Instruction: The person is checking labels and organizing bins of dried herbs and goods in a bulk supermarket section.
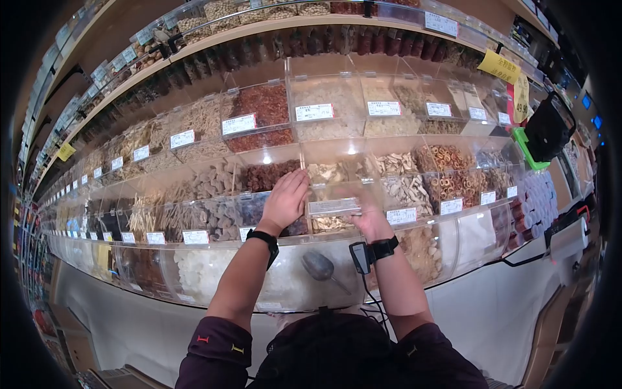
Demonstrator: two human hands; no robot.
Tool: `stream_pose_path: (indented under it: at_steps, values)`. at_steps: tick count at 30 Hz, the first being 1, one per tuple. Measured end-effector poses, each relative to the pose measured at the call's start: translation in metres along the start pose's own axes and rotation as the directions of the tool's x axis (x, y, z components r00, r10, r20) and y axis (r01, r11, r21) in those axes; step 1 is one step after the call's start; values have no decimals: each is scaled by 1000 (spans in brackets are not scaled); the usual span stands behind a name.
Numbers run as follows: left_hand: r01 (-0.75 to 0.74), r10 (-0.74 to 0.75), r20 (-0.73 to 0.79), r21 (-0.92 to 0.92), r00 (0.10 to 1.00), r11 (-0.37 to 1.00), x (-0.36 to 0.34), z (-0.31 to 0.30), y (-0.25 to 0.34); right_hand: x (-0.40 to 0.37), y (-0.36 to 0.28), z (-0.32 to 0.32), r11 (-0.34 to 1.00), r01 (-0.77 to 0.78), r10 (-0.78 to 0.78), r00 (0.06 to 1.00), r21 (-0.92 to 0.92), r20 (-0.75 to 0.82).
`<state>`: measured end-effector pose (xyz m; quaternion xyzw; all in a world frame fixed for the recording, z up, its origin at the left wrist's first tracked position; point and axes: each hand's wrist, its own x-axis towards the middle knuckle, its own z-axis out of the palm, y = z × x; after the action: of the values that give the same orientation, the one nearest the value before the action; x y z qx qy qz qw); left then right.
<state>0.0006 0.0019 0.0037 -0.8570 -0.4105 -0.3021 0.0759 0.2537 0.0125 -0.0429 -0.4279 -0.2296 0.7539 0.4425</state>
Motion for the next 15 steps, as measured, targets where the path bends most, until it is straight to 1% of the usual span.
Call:
stream_pose_path:
  at_steps: [1, 2, 4, 5, 7, 8, 10, 11, 13, 14, 15]
  values:
    - [-6, 6, -3, 16, 1000, 1000, -1, 0, 0, -1, 4, -2, 1000, 25, -25, 999, -4, 24]
    - [-13, 13, -4, 30, 1000, 999, -2, 1, 1, -5, 5, -1, 1000, 19, -19, 999, -7, 27]
    - [-4, 4, 1, 28, 1000, 1000, -3, 3, 1, -15, 7, 1, 987, 64, -27, 972, 151, -235]
    - [-2, 2, 1, 27, 1000, 1000, -2, 3, 1, -14, 10, -1, 986, 65, -27, 972, 153, -235]
    - [-8, 8, 3, 28, 1000, 1000, -1, 2, 0, -11, 15, -5, 969, 183, -149, 969, 165, -196]
    - [-10, 9, 6, 28, 1000, 1000, -2, 2, 0, -5, 18, -12, 969, 182, -149, 969, 164, -195]
    - [-9, 9, 6, 40, 1000, 999, -3, 2, 1, 9, 23, -24, 979, 120, -121, 993, 166, -7]
    - [-10, 9, 8, 50, 1000, 999, -2, 1, 1, 10, 25, -22, 979, 120, -122, 993, 166, -4]
    - [-9, 9, 2, 30, 1000, 999, -1, 0, 2, 10, 38, -18, 917, 49, -122, 979, 397, 162]
    - [-14, 14, -5, 10, 1000, 1000, -1, 1, 2, 6, 42, -12, 914, 46, -120, 980, 403, 159]
    - [-18, 18, -1, 11, 1000, 1000, -1, 1, 2, 5, 43, -4, 916, 17, -80, 987, 402, 138]
